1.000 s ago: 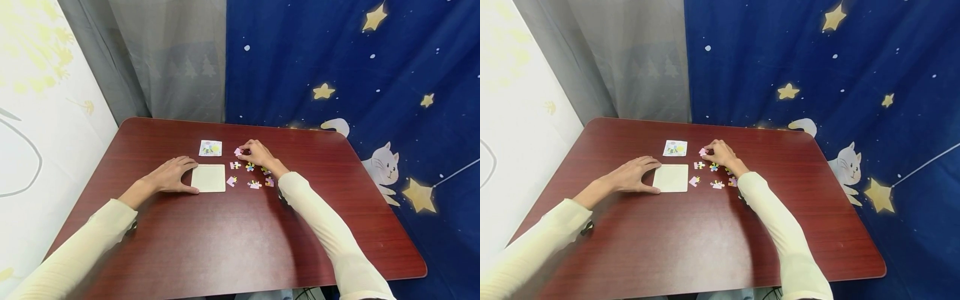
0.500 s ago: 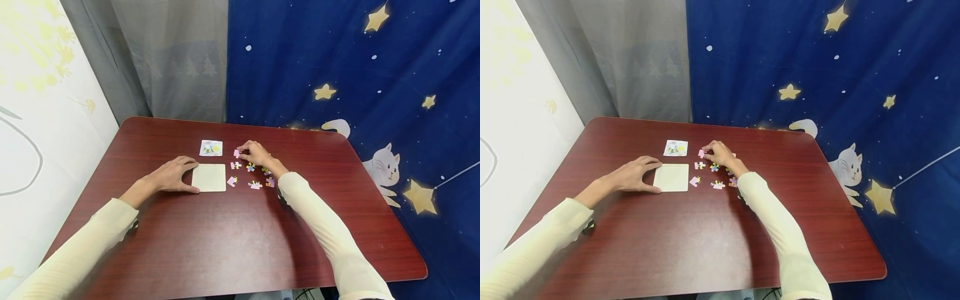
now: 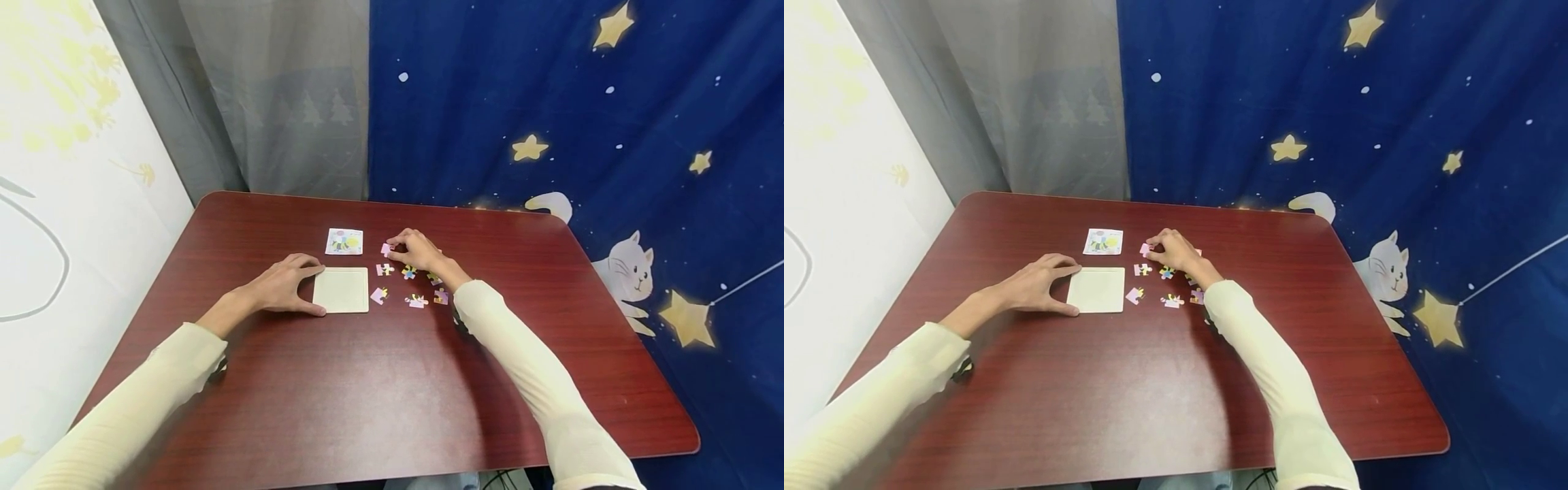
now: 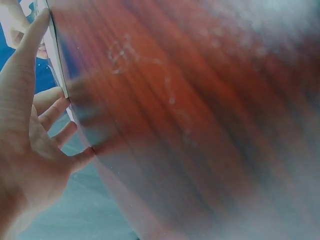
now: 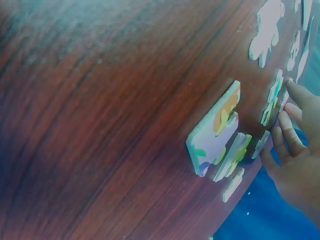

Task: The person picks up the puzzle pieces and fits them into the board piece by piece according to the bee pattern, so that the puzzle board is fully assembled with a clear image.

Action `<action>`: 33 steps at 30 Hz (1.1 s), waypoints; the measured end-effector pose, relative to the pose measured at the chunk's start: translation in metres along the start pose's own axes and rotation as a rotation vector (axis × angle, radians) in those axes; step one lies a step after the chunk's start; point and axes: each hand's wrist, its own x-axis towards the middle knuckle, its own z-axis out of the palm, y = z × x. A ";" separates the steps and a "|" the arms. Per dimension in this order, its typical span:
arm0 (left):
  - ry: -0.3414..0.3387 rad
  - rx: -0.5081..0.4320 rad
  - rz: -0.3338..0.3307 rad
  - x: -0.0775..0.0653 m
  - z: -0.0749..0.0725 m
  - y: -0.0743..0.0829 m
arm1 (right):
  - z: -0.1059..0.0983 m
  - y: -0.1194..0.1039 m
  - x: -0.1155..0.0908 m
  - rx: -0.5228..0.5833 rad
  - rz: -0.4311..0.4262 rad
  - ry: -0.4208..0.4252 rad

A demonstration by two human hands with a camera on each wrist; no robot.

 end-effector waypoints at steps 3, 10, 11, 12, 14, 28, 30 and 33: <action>-0.003 -0.001 -0.007 0.000 0.000 0.000 | 0.000 0.000 0.001 -0.002 -0.004 0.000; -0.019 -0.003 -0.019 -0.001 0.000 0.000 | 0.000 -0.004 0.002 0.017 -0.022 0.014; -0.020 -0.001 -0.020 -0.001 0.000 -0.001 | 0.000 -0.004 0.002 0.016 -0.026 0.019; -0.019 0.001 -0.020 -0.001 0.001 -0.001 | 0.001 -0.005 0.002 0.016 -0.030 0.024; -0.017 0.004 -0.018 -0.001 0.001 -0.001 | 0.001 -0.005 0.001 0.003 -0.042 0.032; -0.033 0.004 -0.026 -0.001 -0.003 0.001 | -0.002 -0.010 0.000 -0.070 -0.083 0.033; -0.034 0.004 -0.026 -0.001 -0.003 0.001 | -0.001 -0.011 0.000 -0.064 -0.065 0.018; -0.031 0.004 -0.025 -0.001 -0.002 0.000 | -0.001 -0.012 0.000 -0.049 -0.059 0.009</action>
